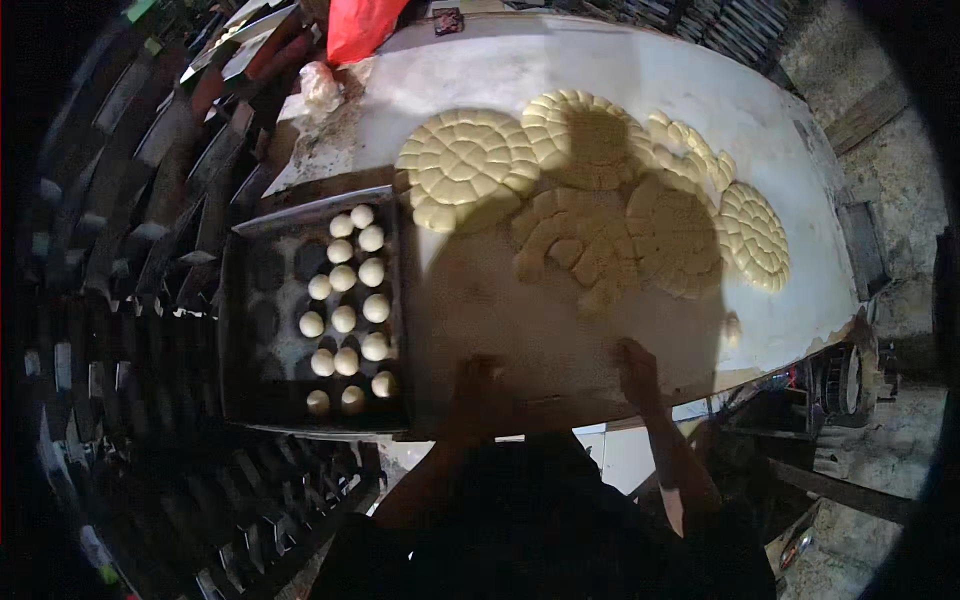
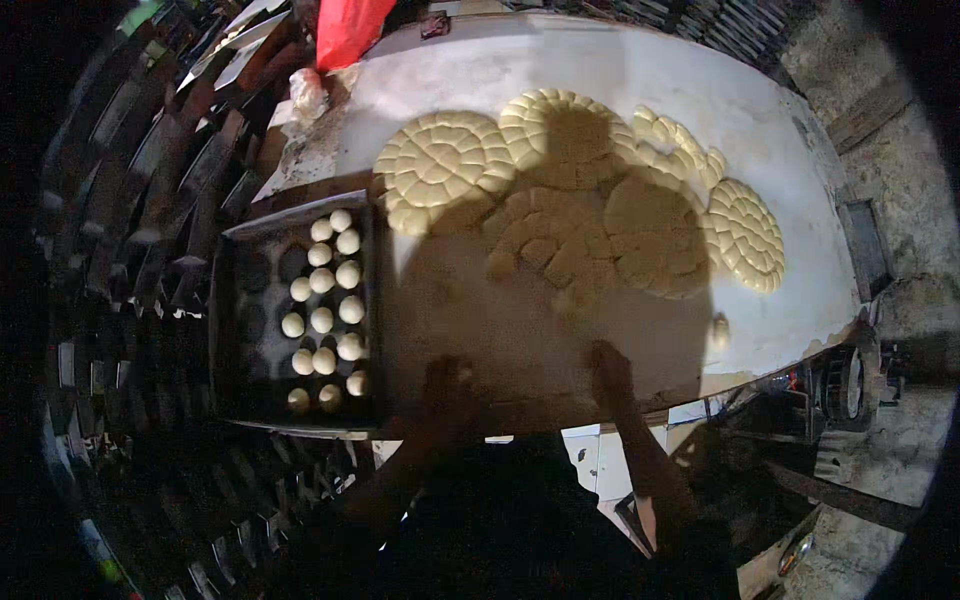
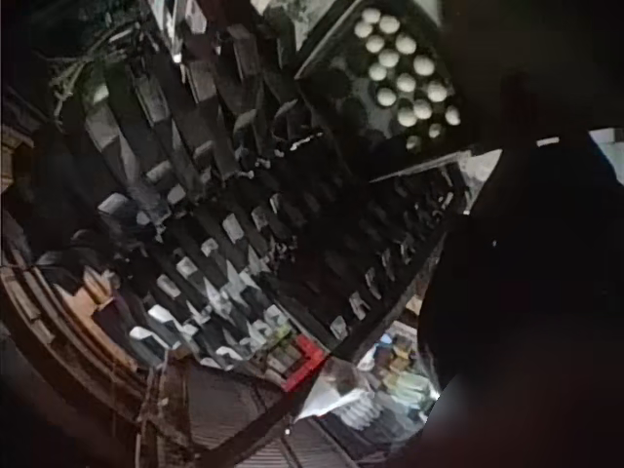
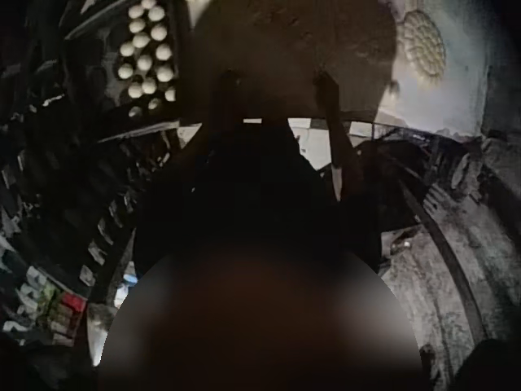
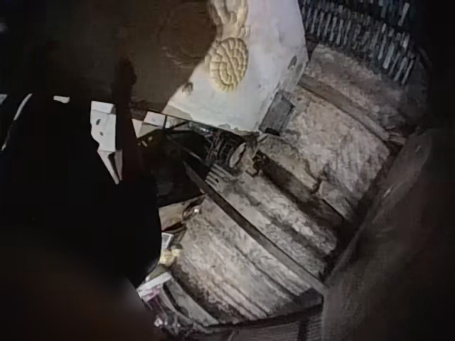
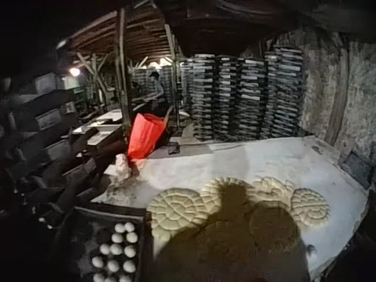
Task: Portioning dough and placing it into baking trays.
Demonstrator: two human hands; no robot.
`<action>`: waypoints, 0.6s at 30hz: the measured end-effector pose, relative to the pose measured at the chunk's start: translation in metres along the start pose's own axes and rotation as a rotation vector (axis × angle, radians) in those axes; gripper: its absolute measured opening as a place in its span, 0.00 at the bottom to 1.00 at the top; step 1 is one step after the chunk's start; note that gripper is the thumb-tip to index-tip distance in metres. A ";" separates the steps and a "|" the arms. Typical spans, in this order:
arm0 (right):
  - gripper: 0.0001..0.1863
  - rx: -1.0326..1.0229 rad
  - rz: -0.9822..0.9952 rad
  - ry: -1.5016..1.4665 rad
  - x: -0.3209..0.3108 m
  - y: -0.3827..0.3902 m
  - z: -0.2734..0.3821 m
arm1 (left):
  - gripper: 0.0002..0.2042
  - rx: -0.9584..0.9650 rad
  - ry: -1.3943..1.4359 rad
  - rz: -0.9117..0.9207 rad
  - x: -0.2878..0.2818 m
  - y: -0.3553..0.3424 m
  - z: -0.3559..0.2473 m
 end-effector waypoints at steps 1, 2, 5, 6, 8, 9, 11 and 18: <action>0.13 -0.304 0.116 0.103 0.033 0.006 0.006 | 0.16 -0.131 0.348 0.143 -0.010 -0.004 -0.005; 0.14 -0.615 0.256 0.198 0.071 0.020 0.024 | 0.16 -0.124 0.351 0.129 -0.021 -0.006 -0.004; 0.15 -0.331 0.394 0.204 0.175 0.043 0.140 | 0.25 0.000 0.675 0.167 -0.041 -0.002 0.001; 0.17 -0.163 0.384 0.093 0.193 0.040 0.112 | 0.24 0.074 0.592 0.049 -0.061 -0.002 0.006; 0.15 -0.204 0.410 0.090 0.219 0.030 0.137 | 0.23 0.138 0.503 -0.088 -0.100 0.005 0.029; 0.14 -0.236 0.437 0.080 0.231 0.028 0.150 | 0.22 0.196 0.258 0.004 -0.114 0.011 0.030; 0.12 -0.408 0.390 0.287 0.259 0.024 0.144 | 0.21 0.258 0.008 0.083 -0.141 0.019 0.017; 0.06 -0.876 -0.116 1.022 0.222 -0.063 0.171 | 0.17 0.011 0.446 0.376 -0.086 0.042 0.072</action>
Point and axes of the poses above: each hand's wrist, its own y-axis away from the middle knuckle, its own x-axis out of the palm, z = x × y, the point moved 9 cm from there along -y, towards the middle knuckle, and after that the axes turned 4 degrees about -y, right-handed, at the moved point
